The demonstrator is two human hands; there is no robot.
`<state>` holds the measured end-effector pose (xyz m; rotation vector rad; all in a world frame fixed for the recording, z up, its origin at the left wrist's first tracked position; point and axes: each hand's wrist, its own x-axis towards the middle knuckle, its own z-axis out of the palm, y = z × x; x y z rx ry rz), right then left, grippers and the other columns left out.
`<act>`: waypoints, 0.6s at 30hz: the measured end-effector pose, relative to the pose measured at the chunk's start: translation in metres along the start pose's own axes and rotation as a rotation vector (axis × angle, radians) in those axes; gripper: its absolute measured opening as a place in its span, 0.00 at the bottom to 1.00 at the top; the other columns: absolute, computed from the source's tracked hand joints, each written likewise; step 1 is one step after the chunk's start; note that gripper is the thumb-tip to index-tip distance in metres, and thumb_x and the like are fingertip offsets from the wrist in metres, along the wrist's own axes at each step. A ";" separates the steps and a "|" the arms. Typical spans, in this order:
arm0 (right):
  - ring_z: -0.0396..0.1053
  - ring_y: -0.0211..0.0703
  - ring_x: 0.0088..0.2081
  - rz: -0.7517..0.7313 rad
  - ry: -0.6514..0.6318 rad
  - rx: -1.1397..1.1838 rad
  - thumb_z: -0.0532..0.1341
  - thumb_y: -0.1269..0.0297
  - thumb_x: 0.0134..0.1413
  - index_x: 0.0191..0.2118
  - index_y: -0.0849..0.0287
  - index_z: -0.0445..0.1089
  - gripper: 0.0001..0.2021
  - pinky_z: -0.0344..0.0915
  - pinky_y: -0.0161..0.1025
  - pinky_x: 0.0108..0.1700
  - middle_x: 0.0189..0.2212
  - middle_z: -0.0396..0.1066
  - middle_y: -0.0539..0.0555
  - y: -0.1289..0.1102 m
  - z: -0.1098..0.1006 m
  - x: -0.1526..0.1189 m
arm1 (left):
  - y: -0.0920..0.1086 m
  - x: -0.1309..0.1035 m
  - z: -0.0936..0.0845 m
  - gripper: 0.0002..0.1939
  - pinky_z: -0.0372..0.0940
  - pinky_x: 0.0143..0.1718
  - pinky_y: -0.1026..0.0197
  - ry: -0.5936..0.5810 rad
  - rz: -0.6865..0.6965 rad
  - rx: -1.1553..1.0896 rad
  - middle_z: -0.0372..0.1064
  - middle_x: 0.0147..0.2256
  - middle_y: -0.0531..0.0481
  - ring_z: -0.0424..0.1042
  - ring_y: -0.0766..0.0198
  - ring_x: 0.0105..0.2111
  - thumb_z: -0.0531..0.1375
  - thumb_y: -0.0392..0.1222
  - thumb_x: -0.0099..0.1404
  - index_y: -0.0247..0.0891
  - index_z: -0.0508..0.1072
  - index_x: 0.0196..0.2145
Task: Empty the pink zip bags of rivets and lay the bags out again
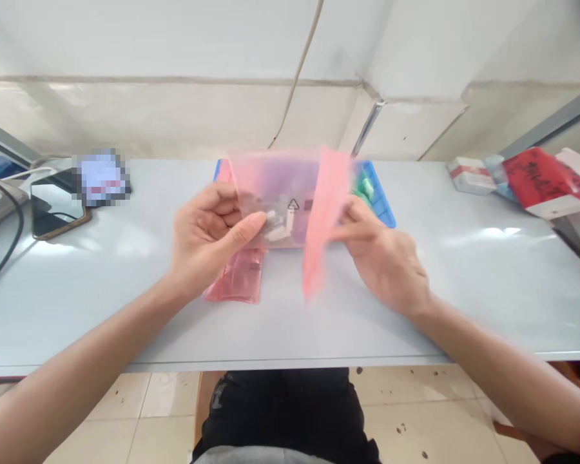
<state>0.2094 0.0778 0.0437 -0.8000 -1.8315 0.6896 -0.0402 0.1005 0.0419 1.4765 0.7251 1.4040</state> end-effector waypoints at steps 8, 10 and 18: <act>0.73 0.35 0.29 0.006 0.029 0.073 0.62 0.72 0.66 0.53 0.50 0.79 0.15 0.76 0.37 0.33 0.35 0.78 0.50 -0.002 0.005 0.000 | -0.001 -0.005 0.003 0.17 0.76 0.30 0.58 -0.214 -0.100 -0.001 0.79 0.38 0.46 0.79 0.60 0.32 0.65 0.52 0.69 0.42 0.78 0.51; 0.74 0.36 0.31 0.009 0.006 0.039 0.62 0.72 0.66 0.57 0.50 0.76 0.18 0.76 0.37 0.34 0.41 0.79 0.52 -0.002 0.005 -0.001 | 0.001 -0.001 0.001 0.14 0.76 0.32 0.59 -0.065 -0.054 0.073 0.78 0.38 0.49 0.78 0.63 0.31 0.70 0.45 0.65 0.42 0.80 0.48; 0.66 0.51 0.66 -0.327 -0.423 -0.407 0.56 0.69 0.70 0.66 0.53 0.66 0.22 0.67 0.54 0.64 0.66 0.67 0.61 -0.006 0.025 -0.011 | -0.009 0.036 -0.054 0.24 0.73 0.47 0.54 0.259 0.216 0.776 0.77 0.43 0.50 0.76 0.59 0.42 0.66 0.43 0.67 0.50 0.73 0.61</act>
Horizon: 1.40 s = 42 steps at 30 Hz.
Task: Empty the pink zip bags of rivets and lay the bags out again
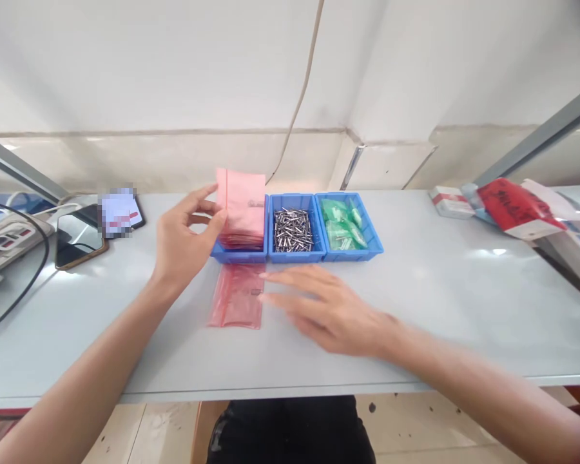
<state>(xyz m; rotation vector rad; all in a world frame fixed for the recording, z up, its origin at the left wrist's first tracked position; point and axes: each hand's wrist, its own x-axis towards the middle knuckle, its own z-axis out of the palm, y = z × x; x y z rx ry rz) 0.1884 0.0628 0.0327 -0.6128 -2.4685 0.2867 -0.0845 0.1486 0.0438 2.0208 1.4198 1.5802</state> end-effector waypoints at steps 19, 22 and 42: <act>0.73 0.53 0.60 -0.035 -0.033 -0.194 0.58 0.62 0.70 0.57 0.62 0.75 0.17 0.68 0.52 0.64 0.57 0.77 0.58 0.001 0.026 -0.004 | 0.007 -0.015 0.011 0.22 0.64 0.67 0.43 -0.504 0.388 0.559 0.64 0.66 0.45 0.63 0.49 0.68 0.45 0.50 0.80 0.41 0.70 0.62; 0.79 0.47 0.52 0.019 0.086 -0.093 0.60 0.72 0.62 0.47 0.60 0.79 0.12 0.72 0.47 0.59 0.47 0.83 0.54 0.005 0.020 -0.005 | 0.007 -0.015 0.009 0.25 0.63 0.67 0.42 -0.522 0.347 0.567 0.63 0.67 0.44 0.63 0.48 0.68 0.44 0.53 0.80 0.40 0.68 0.63; 0.78 0.51 0.48 -0.005 0.099 -0.178 0.59 0.82 0.51 0.48 0.59 0.75 0.20 0.74 0.47 0.47 0.53 0.79 0.57 0.004 0.002 -0.006 | 0.012 -0.007 0.003 0.15 0.61 0.67 0.39 -0.200 0.186 0.244 0.70 0.58 0.51 0.65 0.50 0.61 0.68 0.48 0.65 0.49 0.75 0.49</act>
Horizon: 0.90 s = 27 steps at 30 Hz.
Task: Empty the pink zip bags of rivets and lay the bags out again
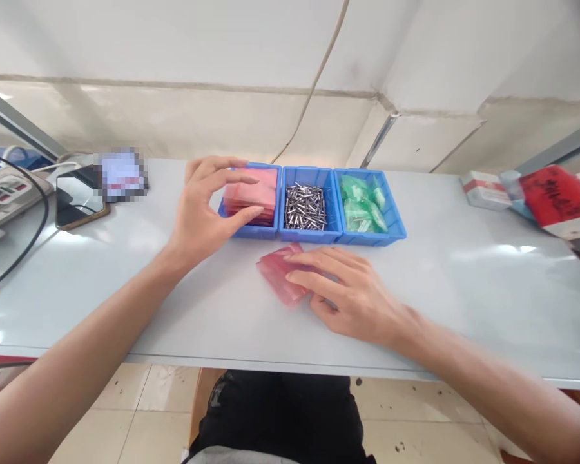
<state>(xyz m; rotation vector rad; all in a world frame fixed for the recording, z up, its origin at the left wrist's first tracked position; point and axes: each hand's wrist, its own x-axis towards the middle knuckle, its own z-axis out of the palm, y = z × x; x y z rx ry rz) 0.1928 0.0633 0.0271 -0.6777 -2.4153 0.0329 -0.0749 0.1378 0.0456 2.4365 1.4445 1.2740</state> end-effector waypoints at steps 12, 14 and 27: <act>0.77 0.46 0.36 0.261 0.026 -0.020 0.61 0.70 0.62 0.53 0.59 0.73 0.15 0.72 0.43 0.37 0.40 0.81 0.54 0.003 0.001 0.001 | -0.004 0.000 0.001 0.14 0.61 0.69 0.37 -0.035 -0.110 -0.056 0.68 0.61 0.50 0.65 0.50 0.64 0.63 0.53 0.67 0.48 0.76 0.48; 0.75 0.45 0.33 0.280 -0.005 -0.016 0.60 0.71 0.62 0.52 0.60 0.73 0.14 0.71 0.42 0.33 0.35 0.80 0.53 0.004 0.000 0.001 | 0.005 -0.004 -0.002 0.11 0.60 0.69 0.35 0.054 -0.089 -0.029 0.68 0.60 0.52 0.64 0.50 0.63 0.60 0.55 0.70 0.51 0.75 0.46; 0.72 0.36 0.22 0.522 0.792 0.544 0.68 0.72 0.59 0.38 0.51 0.79 0.06 0.68 0.34 0.19 0.29 0.78 0.46 0.009 -0.017 0.009 | 0.058 -0.028 0.003 0.32 0.79 0.49 0.50 -0.590 -0.179 -0.947 0.73 0.59 0.48 0.79 0.52 0.52 0.71 0.46 0.63 0.51 0.68 0.63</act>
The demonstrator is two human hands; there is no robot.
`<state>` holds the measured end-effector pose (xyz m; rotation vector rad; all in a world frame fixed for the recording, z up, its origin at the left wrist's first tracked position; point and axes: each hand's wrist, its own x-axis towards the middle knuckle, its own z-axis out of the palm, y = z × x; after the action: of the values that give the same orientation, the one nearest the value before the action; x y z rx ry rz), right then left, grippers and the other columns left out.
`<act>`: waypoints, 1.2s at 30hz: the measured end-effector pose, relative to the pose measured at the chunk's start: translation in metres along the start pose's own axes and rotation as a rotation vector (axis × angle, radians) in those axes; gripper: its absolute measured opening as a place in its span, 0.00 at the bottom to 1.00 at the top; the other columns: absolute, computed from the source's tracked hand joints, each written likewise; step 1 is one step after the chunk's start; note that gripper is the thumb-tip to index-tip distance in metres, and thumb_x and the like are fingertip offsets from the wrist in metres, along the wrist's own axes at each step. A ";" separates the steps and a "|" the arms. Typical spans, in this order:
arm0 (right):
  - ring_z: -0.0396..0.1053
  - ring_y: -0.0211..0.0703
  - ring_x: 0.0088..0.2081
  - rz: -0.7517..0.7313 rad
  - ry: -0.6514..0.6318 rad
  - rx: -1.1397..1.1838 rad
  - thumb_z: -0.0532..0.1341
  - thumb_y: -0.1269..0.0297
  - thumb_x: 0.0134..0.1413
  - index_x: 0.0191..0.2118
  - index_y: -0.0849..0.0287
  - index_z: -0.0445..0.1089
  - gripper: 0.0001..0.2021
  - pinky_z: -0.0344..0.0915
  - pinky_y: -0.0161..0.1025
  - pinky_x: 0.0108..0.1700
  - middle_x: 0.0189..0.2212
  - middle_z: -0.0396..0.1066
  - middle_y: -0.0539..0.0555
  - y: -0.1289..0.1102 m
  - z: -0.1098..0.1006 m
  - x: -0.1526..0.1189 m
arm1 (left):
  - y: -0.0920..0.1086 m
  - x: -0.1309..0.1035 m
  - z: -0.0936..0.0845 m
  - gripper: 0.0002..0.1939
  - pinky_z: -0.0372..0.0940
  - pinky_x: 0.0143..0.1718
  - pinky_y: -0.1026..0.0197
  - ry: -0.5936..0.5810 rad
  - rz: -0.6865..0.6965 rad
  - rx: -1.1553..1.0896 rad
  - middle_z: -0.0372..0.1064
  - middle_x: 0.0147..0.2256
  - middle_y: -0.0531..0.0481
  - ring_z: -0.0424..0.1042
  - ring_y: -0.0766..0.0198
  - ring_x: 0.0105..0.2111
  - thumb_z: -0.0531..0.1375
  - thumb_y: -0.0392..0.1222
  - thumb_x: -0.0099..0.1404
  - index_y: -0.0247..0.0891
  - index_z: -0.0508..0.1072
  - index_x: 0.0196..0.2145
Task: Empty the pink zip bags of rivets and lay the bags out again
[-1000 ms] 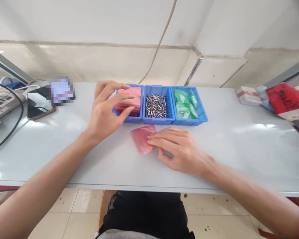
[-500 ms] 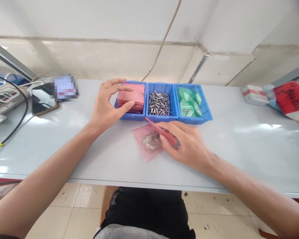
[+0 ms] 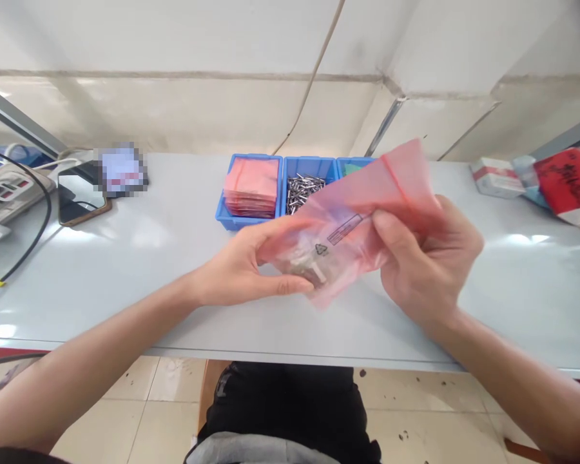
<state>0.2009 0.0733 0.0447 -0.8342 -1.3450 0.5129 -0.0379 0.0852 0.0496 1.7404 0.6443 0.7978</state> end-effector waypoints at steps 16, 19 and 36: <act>0.75 0.42 0.25 -0.017 -0.136 0.089 0.68 0.77 0.56 0.38 0.53 0.78 0.10 0.69 0.39 0.17 0.28 0.78 0.49 0.002 0.000 0.001 | -0.007 0.009 -0.020 0.09 0.79 0.36 0.61 0.472 0.187 -0.153 0.78 0.33 0.56 0.80 0.64 0.35 0.72 0.42 0.62 0.44 0.79 0.40; 0.72 0.40 0.23 -0.030 -0.119 0.092 0.68 0.74 0.58 0.38 0.53 0.77 0.08 0.66 0.39 0.17 0.26 0.75 0.48 0.003 -0.001 0.001 | -0.007 0.008 -0.020 0.12 0.79 0.39 0.60 0.442 0.200 -0.145 0.79 0.36 0.56 0.80 0.64 0.37 0.72 0.38 0.62 0.45 0.80 0.44; 0.81 0.54 0.43 -0.386 0.042 -0.198 0.70 0.74 0.52 0.41 0.52 0.83 0.12 0.79 0.53 0.44 0.42 0.83 0.54 0.006 0.001 0.006 | -0.003 0.006 -0.013 0.08 0.72 0.44 0.38 0.934 0.555 0.917 0.80 0.41 0.64 0.72 0.59 0.48 0.59 0.45 0.74 0.48 0.70 0.34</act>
<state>0.2024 0.0818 0.0438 -0.7153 -1.4893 0.0603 -0.0444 0.0979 0.0502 2.3666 1.3060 1.9817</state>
